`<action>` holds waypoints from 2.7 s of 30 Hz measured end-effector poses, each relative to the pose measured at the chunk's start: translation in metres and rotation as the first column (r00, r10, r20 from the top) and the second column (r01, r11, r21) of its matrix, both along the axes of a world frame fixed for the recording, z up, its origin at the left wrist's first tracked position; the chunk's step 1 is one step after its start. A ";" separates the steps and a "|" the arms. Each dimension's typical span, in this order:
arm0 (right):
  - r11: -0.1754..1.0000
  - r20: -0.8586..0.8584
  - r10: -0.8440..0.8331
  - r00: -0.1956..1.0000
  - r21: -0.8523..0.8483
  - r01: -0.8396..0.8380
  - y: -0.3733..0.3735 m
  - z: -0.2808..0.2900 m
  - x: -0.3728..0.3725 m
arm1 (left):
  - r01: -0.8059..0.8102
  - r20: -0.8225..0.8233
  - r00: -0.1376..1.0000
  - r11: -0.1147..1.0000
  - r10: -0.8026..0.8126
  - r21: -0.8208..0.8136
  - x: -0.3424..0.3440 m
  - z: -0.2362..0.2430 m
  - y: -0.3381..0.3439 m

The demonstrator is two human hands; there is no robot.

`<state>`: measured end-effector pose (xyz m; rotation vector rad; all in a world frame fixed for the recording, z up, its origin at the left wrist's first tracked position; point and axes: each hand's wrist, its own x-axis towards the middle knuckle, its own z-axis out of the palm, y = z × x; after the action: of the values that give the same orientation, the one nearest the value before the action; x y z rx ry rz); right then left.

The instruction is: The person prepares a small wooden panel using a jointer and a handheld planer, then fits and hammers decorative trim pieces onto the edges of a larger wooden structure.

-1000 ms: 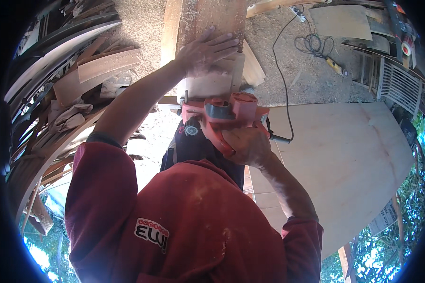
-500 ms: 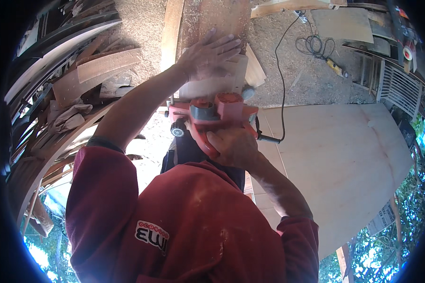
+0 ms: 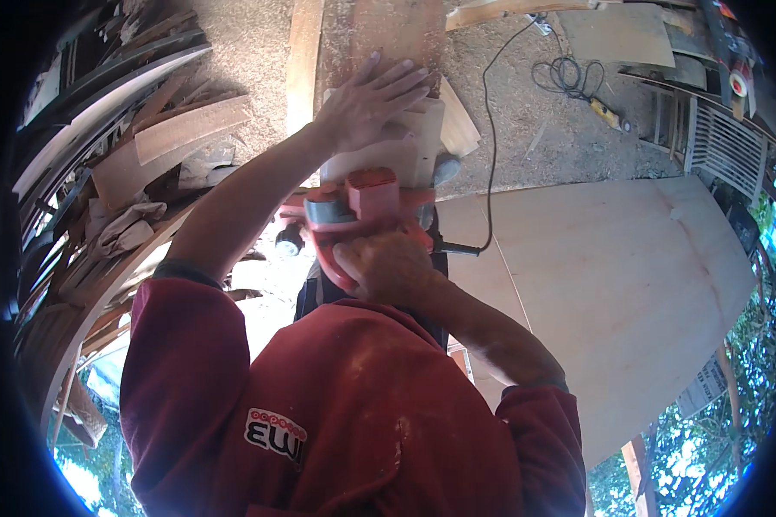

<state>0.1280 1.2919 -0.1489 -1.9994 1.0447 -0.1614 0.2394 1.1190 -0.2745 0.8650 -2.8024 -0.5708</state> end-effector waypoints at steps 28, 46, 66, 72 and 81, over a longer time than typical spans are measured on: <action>0.978 -0.370 0.190 0.909 0.155 -0.141 0.045 0.064 -0.103 | -0.270 0.385 0.410 -0.294 0.826 0.917 0.133 0.001 0.148; 1.000 -0.523 0.008 0.852 0.005 -0.007 0.058 0.089 -0.185 | -0.048 0.361 0.012 -0.360 0.933 0.932 0.045 0.010 0.191; 0.998 -0.097 -0.067 0.993 -0.011 0.067 0.063 0.058 -0.121 | -0.295 0.294 0.922 0.950 0.253 0.105 0.027 0.053 0.028; 0.995 -0.085 -0.044 0.995 -0.098 0.036 0.038 0.046 -0.104 | -0.188 0.295 0.945 0.972 0.140 0.141 0.023 0.050 0.025; 0.989 -0.100 -0.085 0.991 -0.127 0.072 0.029 0.031 -0.105 | -0.194 0.266 0.954 0.960 0.137 0.200 0.028 0.039 0.026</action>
<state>0.0228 1.3214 -0.1182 -2.0974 1.2076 -0.1676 0.2673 1.1449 -0.2356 1.2890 -2.8803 -0.8155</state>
